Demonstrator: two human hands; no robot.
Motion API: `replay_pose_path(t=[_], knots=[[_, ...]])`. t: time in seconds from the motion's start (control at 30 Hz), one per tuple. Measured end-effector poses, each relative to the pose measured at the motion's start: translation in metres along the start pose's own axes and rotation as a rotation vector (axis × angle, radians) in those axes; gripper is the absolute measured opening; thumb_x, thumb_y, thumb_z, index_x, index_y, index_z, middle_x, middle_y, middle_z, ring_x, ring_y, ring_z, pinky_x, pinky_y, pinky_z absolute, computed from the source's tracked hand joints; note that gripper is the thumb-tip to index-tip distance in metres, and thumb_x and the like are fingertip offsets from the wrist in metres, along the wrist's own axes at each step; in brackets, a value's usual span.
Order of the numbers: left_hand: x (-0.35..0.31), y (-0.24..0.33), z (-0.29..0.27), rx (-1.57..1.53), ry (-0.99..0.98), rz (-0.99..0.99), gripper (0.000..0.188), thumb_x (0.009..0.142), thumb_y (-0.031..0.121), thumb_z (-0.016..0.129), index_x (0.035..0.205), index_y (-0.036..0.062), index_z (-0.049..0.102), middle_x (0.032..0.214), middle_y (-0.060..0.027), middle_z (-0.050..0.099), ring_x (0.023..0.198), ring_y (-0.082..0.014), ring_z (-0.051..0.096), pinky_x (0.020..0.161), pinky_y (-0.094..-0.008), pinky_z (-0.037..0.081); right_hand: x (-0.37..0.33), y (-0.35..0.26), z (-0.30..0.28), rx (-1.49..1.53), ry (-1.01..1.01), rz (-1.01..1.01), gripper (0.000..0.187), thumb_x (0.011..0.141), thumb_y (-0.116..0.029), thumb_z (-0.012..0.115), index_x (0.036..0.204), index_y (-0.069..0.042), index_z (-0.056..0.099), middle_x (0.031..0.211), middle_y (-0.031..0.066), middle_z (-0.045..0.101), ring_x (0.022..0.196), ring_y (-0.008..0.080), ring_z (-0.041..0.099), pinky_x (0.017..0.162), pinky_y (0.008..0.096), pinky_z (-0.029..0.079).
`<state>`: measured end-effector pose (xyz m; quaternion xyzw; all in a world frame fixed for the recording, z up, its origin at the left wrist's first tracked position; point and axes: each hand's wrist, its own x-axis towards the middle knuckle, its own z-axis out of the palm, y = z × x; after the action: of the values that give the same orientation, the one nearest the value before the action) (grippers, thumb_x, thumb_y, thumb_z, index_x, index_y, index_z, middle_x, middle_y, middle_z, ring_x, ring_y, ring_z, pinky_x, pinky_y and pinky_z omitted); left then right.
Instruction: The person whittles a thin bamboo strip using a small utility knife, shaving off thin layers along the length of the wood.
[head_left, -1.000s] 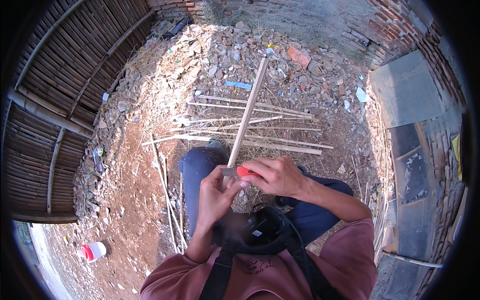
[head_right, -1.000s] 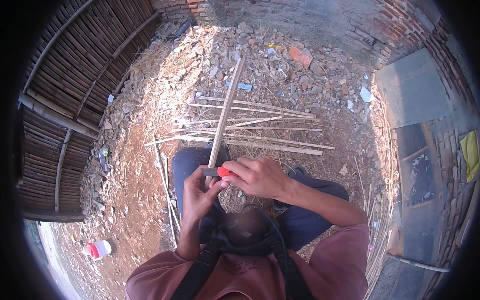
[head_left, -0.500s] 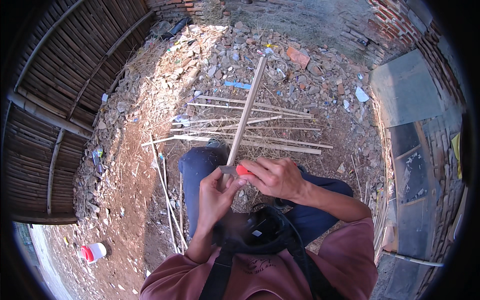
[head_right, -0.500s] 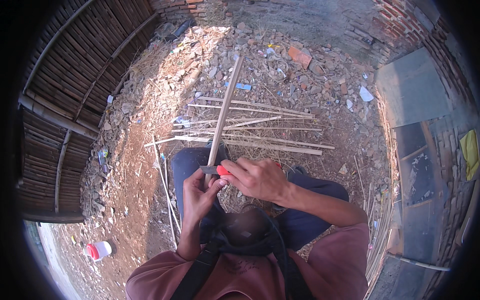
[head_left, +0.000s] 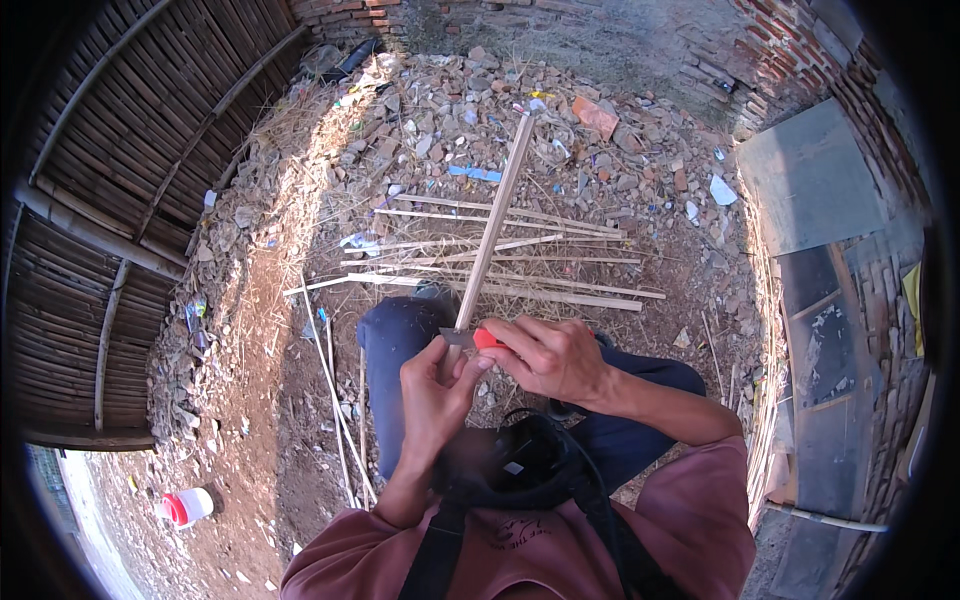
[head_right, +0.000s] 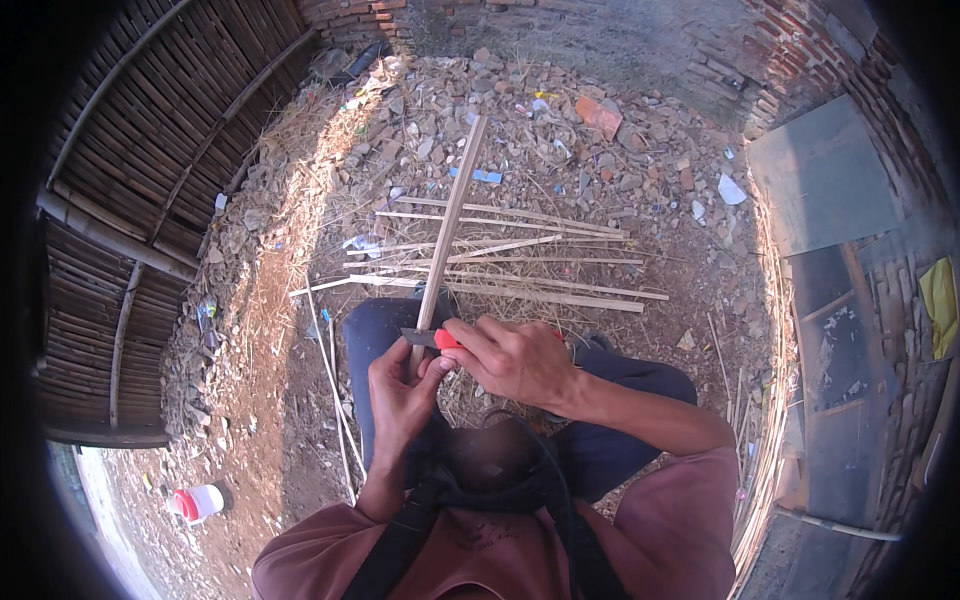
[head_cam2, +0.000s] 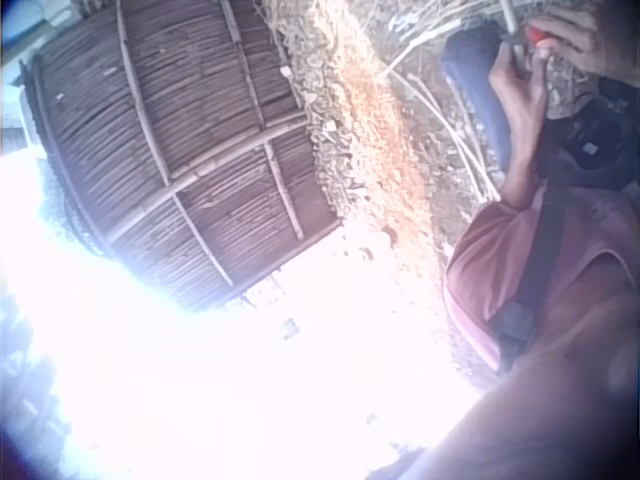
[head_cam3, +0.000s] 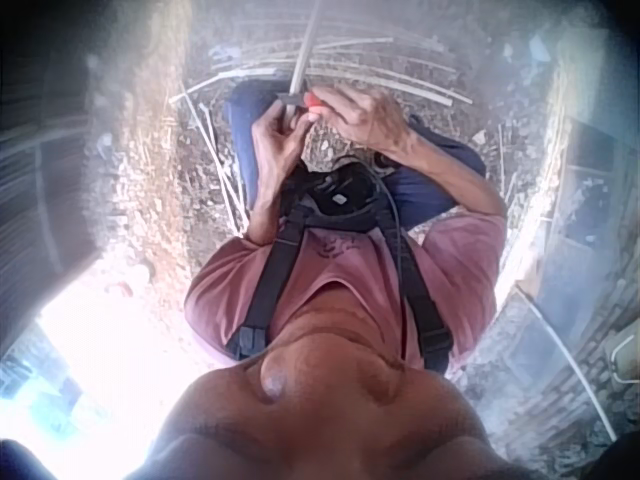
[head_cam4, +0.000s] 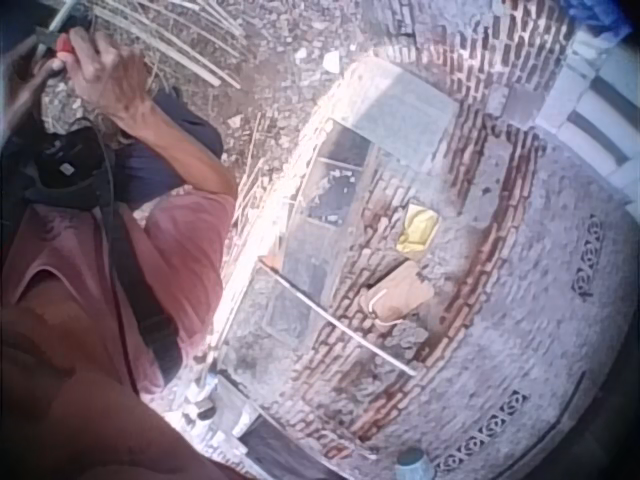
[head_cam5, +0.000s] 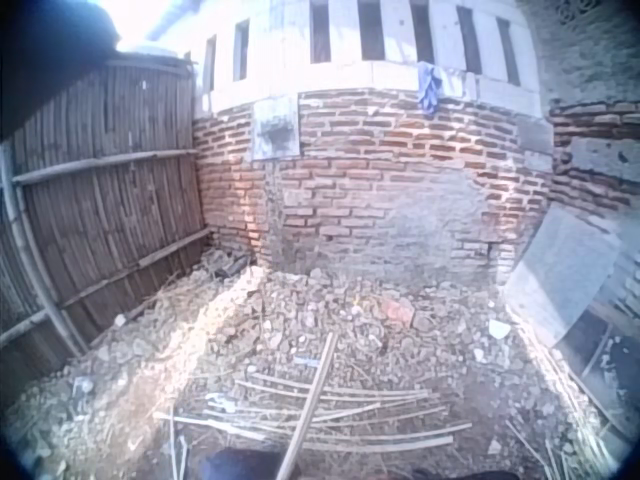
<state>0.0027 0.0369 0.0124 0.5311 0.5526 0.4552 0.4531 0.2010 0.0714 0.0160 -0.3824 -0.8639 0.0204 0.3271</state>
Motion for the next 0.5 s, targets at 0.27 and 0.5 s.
replay_pose_path(t=[0.27,0.5], knots=[[0.005,-0.007,0.008,0.030,0.067,0.076,0.022,0.092,0.011,0.085,0.094,-0.0035,0.069,0.070,0.0001,0.061,0.065,-0.0032,0.048,0.055,-0.0246,0.038,0.006,0.000,-0.004,-0.008,0.030,0.035,0.033,0.099,-0.036,0.074,0.122,-0.011,0.073,0.077,0.0047,0.068,0.056,0.0200,0.070,0.045,0.0339,0.052],[0.004,0.005,0.013,0.087,0.100,0.062,0.020,0.094,0.010,0.084,0.090,-0.0023,0.069,0.066,0.0075,0.053,0.063,0.0001,0.040,0.055,-0.0207,0.032,0.008,-0.001,-0.010,-0.010,-0.027,0.088,0.037,0.094,-0.028,0.079,0.125,-0.009,0.075,0.084,0.0066,0.074,0.062,0.0219,0.072,0.050,0.0355,0.055]])
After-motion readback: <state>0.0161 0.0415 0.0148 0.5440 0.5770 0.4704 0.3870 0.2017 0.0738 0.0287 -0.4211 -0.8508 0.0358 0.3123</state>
